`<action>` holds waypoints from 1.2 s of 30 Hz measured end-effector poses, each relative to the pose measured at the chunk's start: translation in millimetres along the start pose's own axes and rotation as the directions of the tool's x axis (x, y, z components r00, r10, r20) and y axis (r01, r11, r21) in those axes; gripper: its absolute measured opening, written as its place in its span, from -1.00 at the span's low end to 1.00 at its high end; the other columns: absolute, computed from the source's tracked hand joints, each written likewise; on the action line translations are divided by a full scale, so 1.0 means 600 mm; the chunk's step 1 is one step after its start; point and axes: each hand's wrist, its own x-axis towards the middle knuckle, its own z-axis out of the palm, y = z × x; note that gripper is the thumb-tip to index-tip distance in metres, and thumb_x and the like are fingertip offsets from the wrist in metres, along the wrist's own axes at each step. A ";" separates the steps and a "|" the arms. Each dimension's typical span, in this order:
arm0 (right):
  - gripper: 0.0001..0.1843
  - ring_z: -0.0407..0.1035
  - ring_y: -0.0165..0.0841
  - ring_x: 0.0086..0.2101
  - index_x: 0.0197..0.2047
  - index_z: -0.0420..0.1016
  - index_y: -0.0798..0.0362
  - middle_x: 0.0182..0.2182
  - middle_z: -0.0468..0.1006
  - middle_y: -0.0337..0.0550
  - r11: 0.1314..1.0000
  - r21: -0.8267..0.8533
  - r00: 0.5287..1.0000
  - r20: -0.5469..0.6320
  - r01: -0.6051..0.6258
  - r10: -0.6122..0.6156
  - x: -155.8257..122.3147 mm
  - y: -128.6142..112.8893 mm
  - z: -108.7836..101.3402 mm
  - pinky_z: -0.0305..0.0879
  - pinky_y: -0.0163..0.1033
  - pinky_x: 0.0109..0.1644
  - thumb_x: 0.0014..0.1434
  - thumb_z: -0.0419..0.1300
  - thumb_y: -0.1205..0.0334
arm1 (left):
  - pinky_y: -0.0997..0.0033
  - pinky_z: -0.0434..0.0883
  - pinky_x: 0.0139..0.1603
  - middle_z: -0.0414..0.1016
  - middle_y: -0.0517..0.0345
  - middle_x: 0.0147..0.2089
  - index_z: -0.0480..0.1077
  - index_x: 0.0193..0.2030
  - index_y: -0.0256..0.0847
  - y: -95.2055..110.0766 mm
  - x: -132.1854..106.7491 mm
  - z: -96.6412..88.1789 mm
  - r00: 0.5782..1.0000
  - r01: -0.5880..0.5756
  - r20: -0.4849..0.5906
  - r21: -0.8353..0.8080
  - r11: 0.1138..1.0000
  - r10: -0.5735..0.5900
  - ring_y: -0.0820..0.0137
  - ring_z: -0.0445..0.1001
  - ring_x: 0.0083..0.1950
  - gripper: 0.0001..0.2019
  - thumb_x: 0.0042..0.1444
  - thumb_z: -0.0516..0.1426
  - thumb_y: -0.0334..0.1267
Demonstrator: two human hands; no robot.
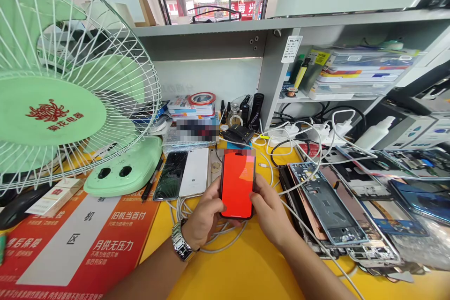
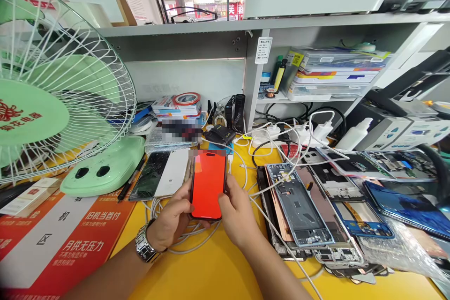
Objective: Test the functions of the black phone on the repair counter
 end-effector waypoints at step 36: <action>-0.72 0.39 -0.31 -0.31 -0.02 0.35 0.06 -0.25 0.51 -0.14 0.996 -0.083 1.000 -0.013 -0.025 0.025 0.001 0.002 0.001 0.34 -0.26 -0.28 0.21 -0.02 0.29 | 0.25 0.53 -0.43 0.46 -0.05 0.00 0.21 0.26 -0.10 -0.001 -0.001 -0.003 1.000 0.004 -0.018 0.008 1.000 -0.004 0.15 0.50 -0.21 -0.31 -0.11 0.09 -0.43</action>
